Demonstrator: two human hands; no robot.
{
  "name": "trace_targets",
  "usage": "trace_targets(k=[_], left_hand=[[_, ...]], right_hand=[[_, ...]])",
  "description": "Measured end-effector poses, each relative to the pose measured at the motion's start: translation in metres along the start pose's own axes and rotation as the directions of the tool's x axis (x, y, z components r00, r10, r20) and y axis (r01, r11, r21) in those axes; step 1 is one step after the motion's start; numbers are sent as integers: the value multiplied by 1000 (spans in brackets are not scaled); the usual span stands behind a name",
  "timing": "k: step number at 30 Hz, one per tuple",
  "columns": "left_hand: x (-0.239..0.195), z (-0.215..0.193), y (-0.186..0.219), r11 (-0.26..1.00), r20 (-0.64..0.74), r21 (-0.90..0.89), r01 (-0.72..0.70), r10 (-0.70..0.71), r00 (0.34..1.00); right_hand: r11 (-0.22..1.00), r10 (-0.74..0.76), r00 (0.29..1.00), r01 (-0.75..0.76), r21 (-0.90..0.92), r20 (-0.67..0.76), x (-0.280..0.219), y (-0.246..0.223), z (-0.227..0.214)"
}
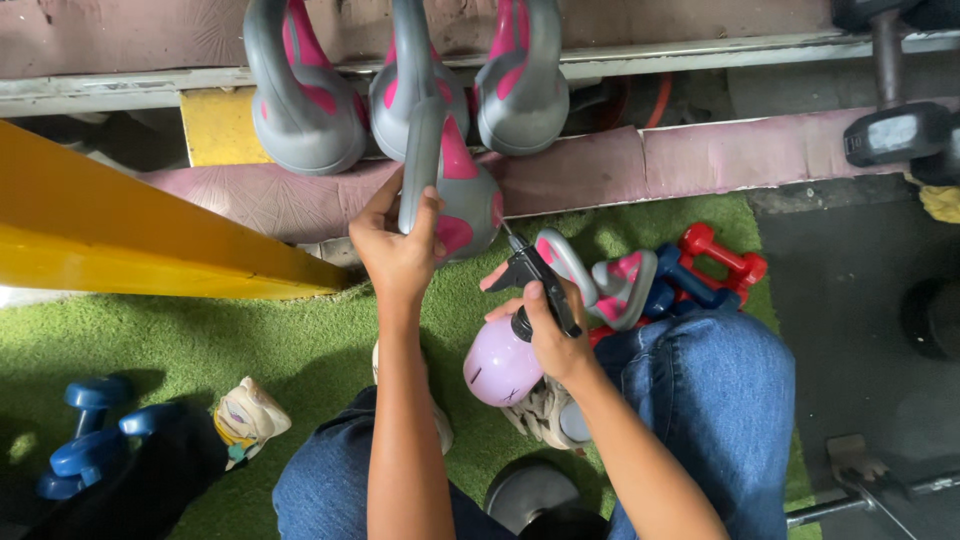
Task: The person cleans a grey and pink kettlebell using a cloth and a spray bottle. They wipe the kettlebell thoroughly, then place it on a shelf with other kettlebells. The person repeats this process for another kettlebell.
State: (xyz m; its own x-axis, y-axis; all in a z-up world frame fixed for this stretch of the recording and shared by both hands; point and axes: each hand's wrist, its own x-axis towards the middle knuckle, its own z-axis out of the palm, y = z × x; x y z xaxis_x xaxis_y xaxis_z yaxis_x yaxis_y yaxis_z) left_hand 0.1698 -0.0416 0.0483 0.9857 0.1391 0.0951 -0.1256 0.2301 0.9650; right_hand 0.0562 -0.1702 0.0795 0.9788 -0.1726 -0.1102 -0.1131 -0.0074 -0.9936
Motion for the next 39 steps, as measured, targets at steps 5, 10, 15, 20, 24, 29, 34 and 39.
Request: trace_targets(k=[5, 10, 15, 20, 24, 29, 34, 39], left_hand=[[0, -1, 2, 1000, 5, 5, 11, -11, 1000], [0, -1, 5, 1000, 7, -3, 17, -17, 1000], [-1, 1, 3, 1000, 15, -16, -5, 5, 1000], [0, -1, -4, 1000, 17, -13, -25, 25, 1000], [1, -2, -3, 999, 17, -13, -36, 36, 999], [0, -2, 1, 1000, 21, -12, -28, 28, 999], [2, -4, -4, 999, 38, 2, -42, 42, 998], [2, -10, -1, 997, 27, 66, -39, 37, 999]], right_hand=[[995, -96, 993, 97, -8, 70, -4, 0, 2], [968, -190, 964, 216, -125, 187, -18, -2, 0], [963, -148, 970, 186, -195, 194, -36, -4, 10], [961, -157, 972, 191, -202, 174, -38, 31, 3], [970, 21, 999, -12, -242, 37, -43, 87, -11], [967, -82, 996, 91, -239, 44, -42, 100, -14], [882, -228, 958, 278, -379, 173, -61, 170, 5], [932, 50, 919, 98, -349, 390, -86, 183, 9]])
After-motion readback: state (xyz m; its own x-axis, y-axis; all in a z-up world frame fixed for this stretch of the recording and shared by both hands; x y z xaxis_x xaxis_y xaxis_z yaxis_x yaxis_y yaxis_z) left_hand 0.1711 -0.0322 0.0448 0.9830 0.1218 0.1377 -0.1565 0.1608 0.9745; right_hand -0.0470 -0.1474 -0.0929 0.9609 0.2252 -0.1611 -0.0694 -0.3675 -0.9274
